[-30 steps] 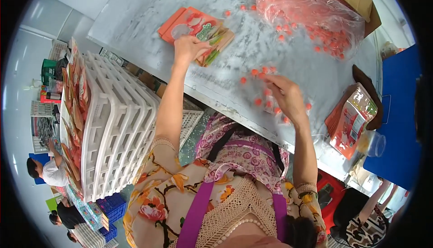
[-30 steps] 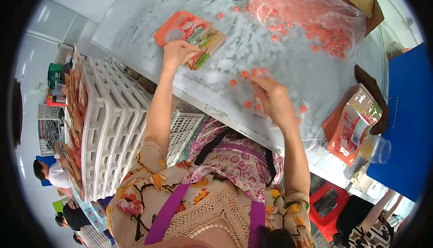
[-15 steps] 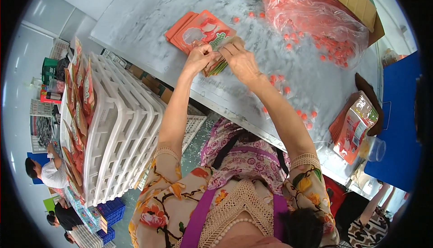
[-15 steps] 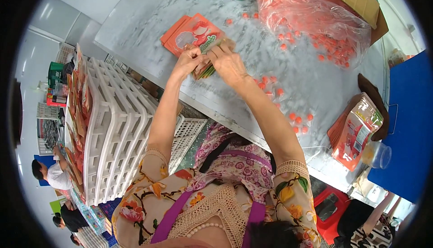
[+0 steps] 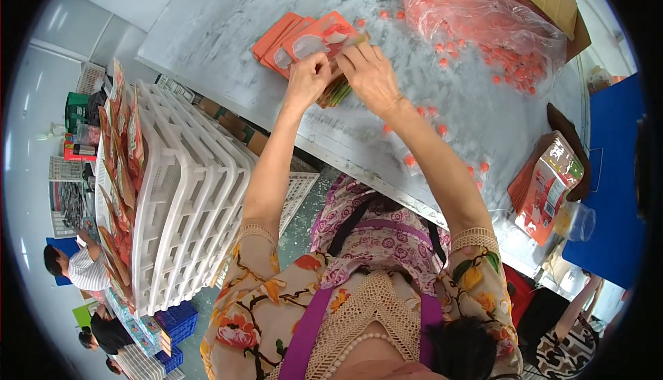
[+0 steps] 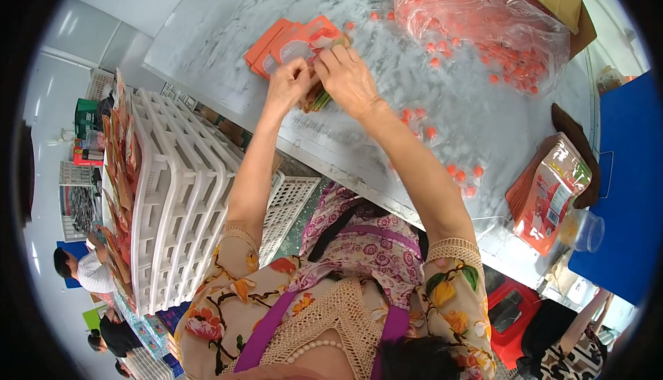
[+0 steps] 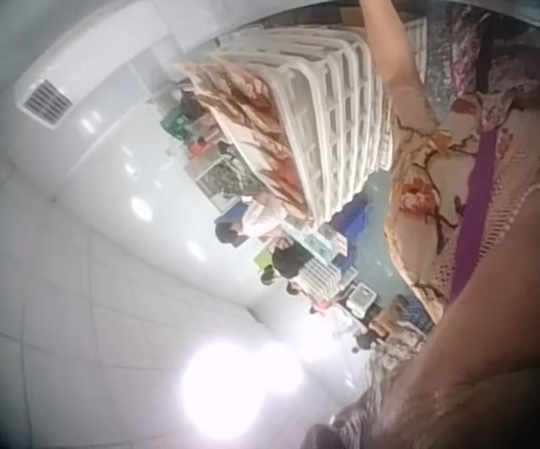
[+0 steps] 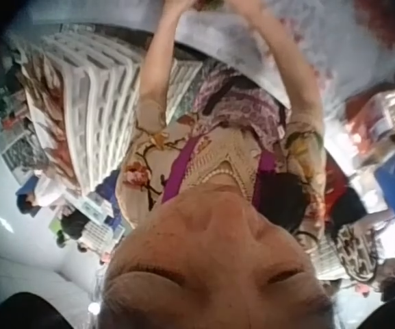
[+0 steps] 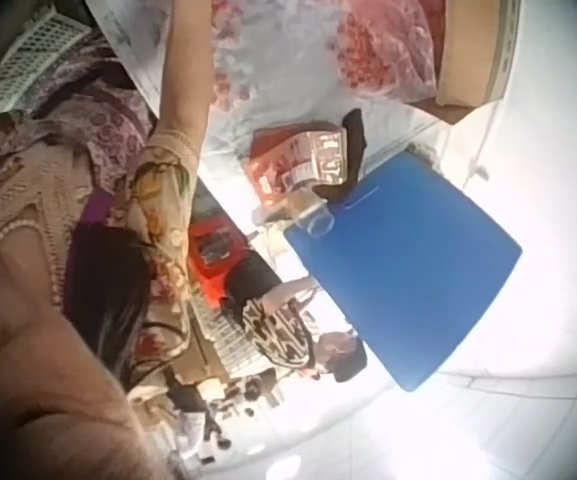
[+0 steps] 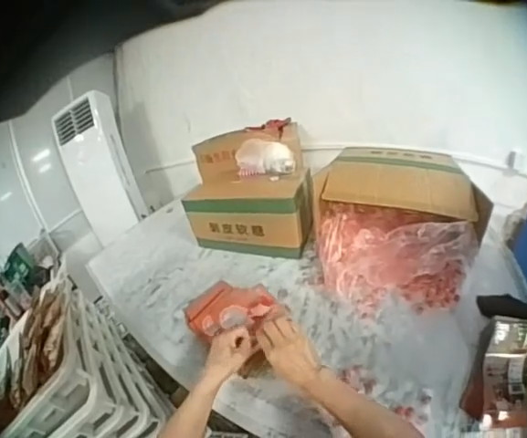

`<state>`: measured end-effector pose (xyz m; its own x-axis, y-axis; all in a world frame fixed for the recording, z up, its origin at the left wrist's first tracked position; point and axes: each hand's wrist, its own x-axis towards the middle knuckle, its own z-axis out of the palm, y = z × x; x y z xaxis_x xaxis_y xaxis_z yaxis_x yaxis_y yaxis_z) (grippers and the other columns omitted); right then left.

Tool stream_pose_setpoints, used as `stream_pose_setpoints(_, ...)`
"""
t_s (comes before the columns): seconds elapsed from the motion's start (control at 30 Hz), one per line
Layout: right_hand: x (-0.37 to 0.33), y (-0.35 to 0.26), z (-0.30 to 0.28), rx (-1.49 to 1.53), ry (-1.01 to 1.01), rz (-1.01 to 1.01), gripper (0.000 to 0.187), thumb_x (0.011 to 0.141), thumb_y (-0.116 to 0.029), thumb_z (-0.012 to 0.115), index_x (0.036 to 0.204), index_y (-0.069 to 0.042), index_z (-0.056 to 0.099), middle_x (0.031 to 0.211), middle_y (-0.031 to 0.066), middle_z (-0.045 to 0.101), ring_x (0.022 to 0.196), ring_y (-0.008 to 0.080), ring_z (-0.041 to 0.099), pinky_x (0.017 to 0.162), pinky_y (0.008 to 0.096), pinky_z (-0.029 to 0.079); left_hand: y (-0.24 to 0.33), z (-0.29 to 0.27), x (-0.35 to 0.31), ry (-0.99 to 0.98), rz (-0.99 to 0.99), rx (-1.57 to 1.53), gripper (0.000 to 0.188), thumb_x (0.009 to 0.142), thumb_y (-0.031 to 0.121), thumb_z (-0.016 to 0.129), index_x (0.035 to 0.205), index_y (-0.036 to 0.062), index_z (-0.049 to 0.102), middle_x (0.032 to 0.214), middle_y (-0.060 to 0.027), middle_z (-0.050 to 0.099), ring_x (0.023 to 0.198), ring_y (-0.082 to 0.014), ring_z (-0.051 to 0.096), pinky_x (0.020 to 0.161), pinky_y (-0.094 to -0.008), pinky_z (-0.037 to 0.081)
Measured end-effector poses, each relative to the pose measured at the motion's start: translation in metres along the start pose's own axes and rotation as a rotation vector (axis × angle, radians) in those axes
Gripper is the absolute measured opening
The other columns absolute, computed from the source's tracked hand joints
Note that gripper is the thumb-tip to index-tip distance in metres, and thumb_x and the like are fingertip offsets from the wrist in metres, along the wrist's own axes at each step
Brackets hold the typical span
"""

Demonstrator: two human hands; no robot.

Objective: Manually counting and placing small candies into plastic retail packets and sealing them.

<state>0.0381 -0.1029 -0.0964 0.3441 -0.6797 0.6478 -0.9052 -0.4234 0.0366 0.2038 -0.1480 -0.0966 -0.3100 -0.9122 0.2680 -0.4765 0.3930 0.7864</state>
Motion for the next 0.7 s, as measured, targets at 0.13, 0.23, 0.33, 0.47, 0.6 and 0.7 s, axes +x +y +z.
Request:
stream_pose_setpoints(0.13, -0.012, 0.01, -0.018, 0.075, 0.247, -0.124, 0.019, 0.069, -0.011, 0.062, 0.087, -0.007, 0.065, 0.096, 0.0019, 0.059, 0.095, 0.0189, 0.055, 0.083, 0.0324, 0.044, 0.033, -0.008, 0.001, 0.032, 0.0, 0.042, 0.018, 0.084, 0.008, 0.059, 0.072, 0.0011, 0.048, 0.058, -0.0011, 0.044, 0.056, -0.0081, 0.039, 0.05, -0.0298, 0.036)
stream_pose_setpoints(0.23, -0.023, 0.013, -0.029, 0.039, 0.215, -0.168, 0.017, 0.068, -0.012, 0.062, 0.084, -0.008, 0.065, 0.093, 0.0007, 0.059, 0.093, 0.0177, 0.054, 0.085, 0.0325, 0.043, 0.038, -0.005, 0.008, -0.015, 0.053, 0.266, 0.013, 0.081, 0.011, 0.061, 0.077, -0.0004, 0.057, 0.063, -0.0125, 0.059, 0.054, -0.0235, 0.053, 0.057, -0.0352, 0.046)
stream_pose_setpoints(0.33, -0.021, 0.012, -0.044, -0.016, 0.232, -0.222, 0.016, 0.067, -0.013, 0.062, 0.082, -0.009, 0.064, 0.088, -0.0002, 0.058, 0.092, 0.0174, 0.054, 0.086, 0.0322, 0.042, 0.035, 0.0, 0.017, -0.382, -0.06, 0.129, 0.006, 0.079, 0.007, 0.061, 0.083, 0.0022, 0.061, 0.069, -0.0147, 0.064, 0.064, -0.0269, 0.064, 0.062, -0.0368, 0.05)
stream_pose_setpoints(0.47, -0.031, 0.014, -0.064, -0.121, 0.18, -0.229, 0.015, 0.066, -0.013, 0.062, 0.08, -0.011, 0.064, 0.086, -0.0005, 0.058, 0.093, 0.0176, 0.054, 0.087, 0.0313, 0.041, 0.098, -0.007, 0.021, -0.155, 0.14, 0.334, 0.016, 0.076, 0.0, 0.058, 0.089, 0.004, 0.065, 0.082, -0.0171, 0.067, 0.08, -0.0309, 0.067, 0.07, -0.0404, 0.052)
stream_pose_setpoints(0.6, -0.031, 0.033, -0.096, -0.215, 0.087, -0.104, 0.015, 0.066, -0.015, 0.063, 0.08, -0.01, 0.064, 0.087, -0.0007, 0.06, 0.09, 0.0174, 0.056, 0.083, 0.0316, 0.042, 0.111, 0.014, 0.016, 0.236, 0.35, 0.216, 0.022, 0.076, -0.004, 0.055, 0.092, 0.0039, 0.068, 0.086, -0.0165, 0.066, 0.08, -0.0324, 0.066, 0.071, -0.0403, 0.052)
stream_pose_setpoints(0.7, -0.053, 0.055, -0.11, -0.208, 0.079, 0.155, 0.016, 0.069, -0.015, 0.065, 0.084, -0.01, 0.066, 0.09, -0.0012, 0.062, 0.086, 0.0177, 0.058, 0.08, 0.0331, 0.044, 0.135, 0.03, 0.005, 0.036, 0.529, 0.234, 0.024, 0.077, -0.006, 0.054, 0.093, 0.0038, 0.069, 0.086, -0.0164, 0.065, 0.077, -0.0317, 0.065, 0.07, -0.0397, 0.051)
